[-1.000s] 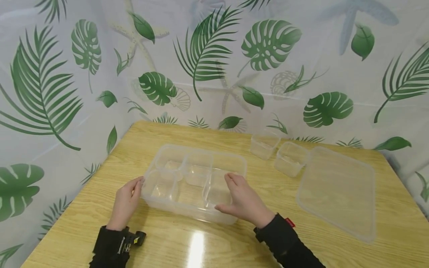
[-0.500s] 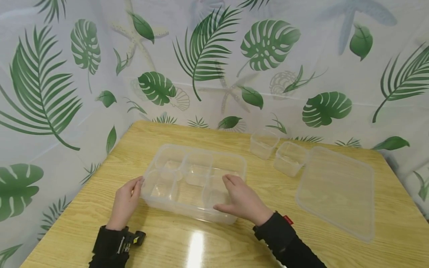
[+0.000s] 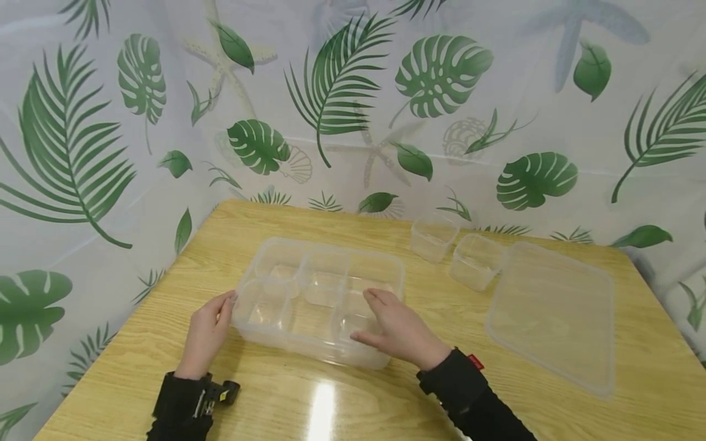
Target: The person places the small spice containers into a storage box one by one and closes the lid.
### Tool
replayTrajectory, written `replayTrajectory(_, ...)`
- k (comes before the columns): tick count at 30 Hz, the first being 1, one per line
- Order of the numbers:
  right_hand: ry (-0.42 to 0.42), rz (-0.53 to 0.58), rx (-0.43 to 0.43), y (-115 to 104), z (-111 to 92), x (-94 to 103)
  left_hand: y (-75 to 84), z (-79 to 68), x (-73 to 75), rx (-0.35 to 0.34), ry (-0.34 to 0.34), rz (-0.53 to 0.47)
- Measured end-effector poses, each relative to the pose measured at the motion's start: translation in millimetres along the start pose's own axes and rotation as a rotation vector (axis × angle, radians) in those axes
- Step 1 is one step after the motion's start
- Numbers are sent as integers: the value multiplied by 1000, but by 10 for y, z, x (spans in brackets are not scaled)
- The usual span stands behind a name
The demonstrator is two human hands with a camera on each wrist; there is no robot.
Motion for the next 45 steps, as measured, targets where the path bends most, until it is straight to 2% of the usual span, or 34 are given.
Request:
replayTrajectory(5,5,4,-31,76,-43,109,-4,-7,-10,-3,-6,-2)
replayTrajectory(16,-135,24,-77,147,-70,131,3,-10,1,-2,-13,-1)
replayTrajectory(24,-213,60,-71,141,-49,148,-6,-4,-5,5,-14,-5)
replayTrajectory(33,-236,93,-55,66,16,93,-8,-5,3,-9,-9,-4)
replayTrajectory(39,-228,67,-41,-40,84,54,-9,-4,7,-11,-6,-9)
replayTrajectory(45,-223,21,17,-135,183,-7,10,-9,11,-16,2,0)
Point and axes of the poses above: each hand's wrist, its own z-axis towards the middle knuckle, its own x-axis out of the back of the hand, y = z × x, the point moved 7 cm from there along z, towards the middle knuckle
